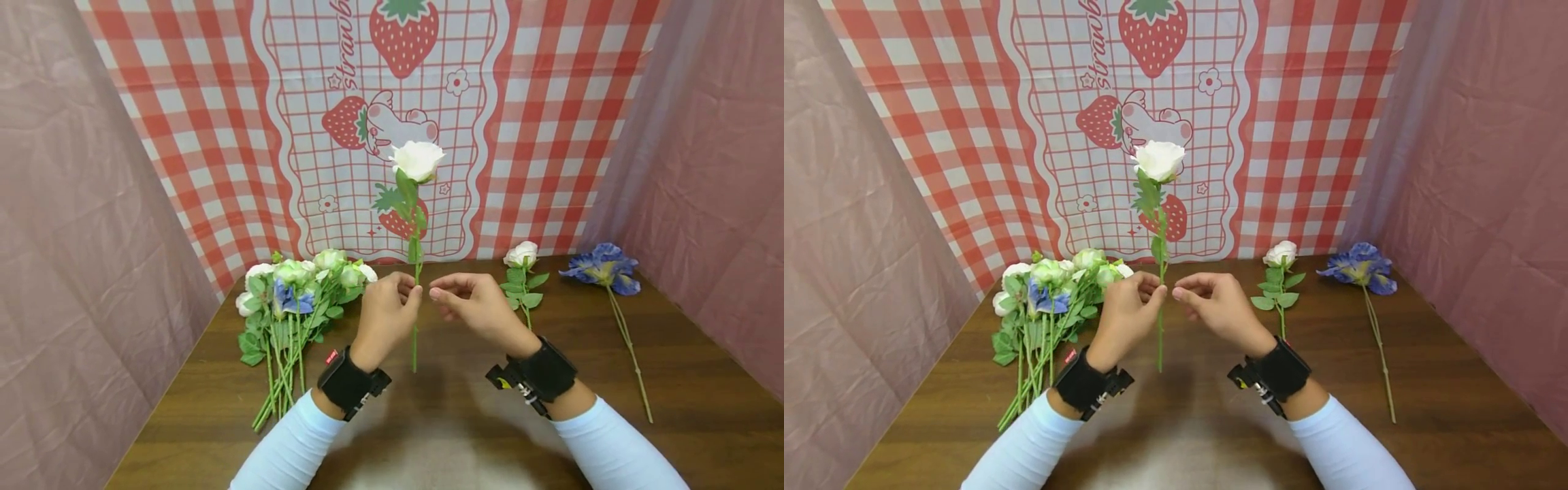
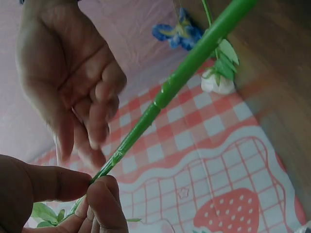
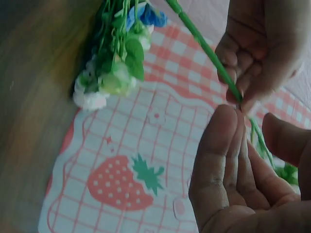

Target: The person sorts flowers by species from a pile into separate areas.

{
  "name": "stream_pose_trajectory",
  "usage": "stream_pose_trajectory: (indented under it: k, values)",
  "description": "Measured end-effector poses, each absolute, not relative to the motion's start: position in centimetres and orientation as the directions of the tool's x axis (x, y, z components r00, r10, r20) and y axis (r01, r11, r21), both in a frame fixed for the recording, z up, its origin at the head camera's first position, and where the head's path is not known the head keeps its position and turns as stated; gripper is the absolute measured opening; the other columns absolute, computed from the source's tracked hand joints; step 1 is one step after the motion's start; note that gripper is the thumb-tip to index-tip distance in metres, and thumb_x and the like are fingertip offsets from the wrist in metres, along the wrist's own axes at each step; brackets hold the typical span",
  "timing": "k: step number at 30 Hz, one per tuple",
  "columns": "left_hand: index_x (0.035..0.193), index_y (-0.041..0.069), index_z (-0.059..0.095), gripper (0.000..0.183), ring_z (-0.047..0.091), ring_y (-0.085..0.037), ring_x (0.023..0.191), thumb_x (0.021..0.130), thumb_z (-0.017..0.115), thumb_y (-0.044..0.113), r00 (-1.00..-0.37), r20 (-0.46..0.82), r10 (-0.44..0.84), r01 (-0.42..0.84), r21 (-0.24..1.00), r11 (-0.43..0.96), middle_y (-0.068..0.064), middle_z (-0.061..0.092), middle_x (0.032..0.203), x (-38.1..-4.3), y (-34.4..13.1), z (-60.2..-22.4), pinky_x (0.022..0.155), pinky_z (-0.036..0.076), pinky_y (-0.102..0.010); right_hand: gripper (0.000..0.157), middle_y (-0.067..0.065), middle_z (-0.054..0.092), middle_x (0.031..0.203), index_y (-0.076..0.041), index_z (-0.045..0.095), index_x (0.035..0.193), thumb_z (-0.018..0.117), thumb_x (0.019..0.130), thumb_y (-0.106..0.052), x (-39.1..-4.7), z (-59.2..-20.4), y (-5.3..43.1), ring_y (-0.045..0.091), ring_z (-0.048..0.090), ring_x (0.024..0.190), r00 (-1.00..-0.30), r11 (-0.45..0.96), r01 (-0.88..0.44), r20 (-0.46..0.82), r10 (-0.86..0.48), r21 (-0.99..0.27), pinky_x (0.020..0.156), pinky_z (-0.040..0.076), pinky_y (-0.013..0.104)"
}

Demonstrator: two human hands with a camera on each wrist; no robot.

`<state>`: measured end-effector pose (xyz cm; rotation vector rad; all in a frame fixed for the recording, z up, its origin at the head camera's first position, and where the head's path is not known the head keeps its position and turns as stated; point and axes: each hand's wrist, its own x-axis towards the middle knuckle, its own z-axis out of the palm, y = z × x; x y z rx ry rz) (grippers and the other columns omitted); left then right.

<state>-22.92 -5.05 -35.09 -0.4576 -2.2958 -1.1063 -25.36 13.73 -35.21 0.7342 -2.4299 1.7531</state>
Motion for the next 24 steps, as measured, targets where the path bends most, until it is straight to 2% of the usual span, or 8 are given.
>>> stream_pose_trajectory:
  k: [3, 8, 15, 24]
  values:
    - [0.096, 0.000, 0.072, 0.010, 0.069, -0.014, 0.070, 0.096, 0.069, 0.009, -0.799, 0.595, 0.086, 0.526, 0.624, 0.578, -0.008, 0.073, 0.082, -22.6, -4.5, -35.3, 0.061, 0.054, -0.024, 0.028, 0.013, 0.072, 0.084, 0.003, 0.073, 0.113, 0.072, 0.098, -0.021, -25.3, -35.4, 13.4, 0.036, 0.069, 0.072, -0.883, 0.225, -0.415, 0.331, -0.332, -0.881, 0.063, 0.060, 0.035]
    - [0.097, 0.001, 0.073, 0.010, 0.068, -0.011, 0.070, 0.096, 0.067, 0.009, -0.811, 0.573, 0.120, 0.531, 0.634, 0.562, -0.006, 0.074, 0.083, -22.3, -3.7, -35.8, 0.060, 0.053, -0.021, 0.022, 0.013, 0.073, 0.086, 0.003, 0.073, 0.109, 0.069, 0.100, -0.017, -25.0, -35.5, 13.1, 0.030, 0.068, 0.069, -0.883, 0.229, -0.433, 0.358, -0.303, -0.872, 0.061, 0.059, 0.034]
    - [0.096, 0.001, 0.073, 0.008, 0.068, -0.010, 0.069, 0.095, 0.068, 0.007, -0.796, 0.592, 0.125, 0.553, 0.627, 0.549, -0.006, 0.073, 0.083, -22.2, -3.2, -36.2, 0.059, 0.052, -0.020, 0.021, 0.010, 0.073, 0.085, 0.003, 0.074, 0.103, 0.069, 0.101, -0.018, -25.1, -35.4, 13.1, 0.031, 0.069, 0.071, -0.897, 0.232, -0.410, 0.344, -0.279, -0.882, 0.062, 0.059, 0.033]
    - [0.092, 0.002, 0.074, 0.006, 0.067, -0.009, 0.064, 0.090, 0.070, 0.005, -0.778, 0.617, 0.116, 0.557, 0.594, 0.580, -0.004, 0.074, 0.078, -22.1, -3.1, -36.5, 0.057, 0.050, -0.018, 0.019, 0.008, 0.072, 0.080, 0.001, 0.075, 0.101, 0.069, 0.100, -0.016, -24.9, -35.4, 13.3, 0.033, 0.069, 0.072, -0.895, 0.313, -0.421, 0.334, -0.295, -0.852, 0.060, 0.058, 0.034]
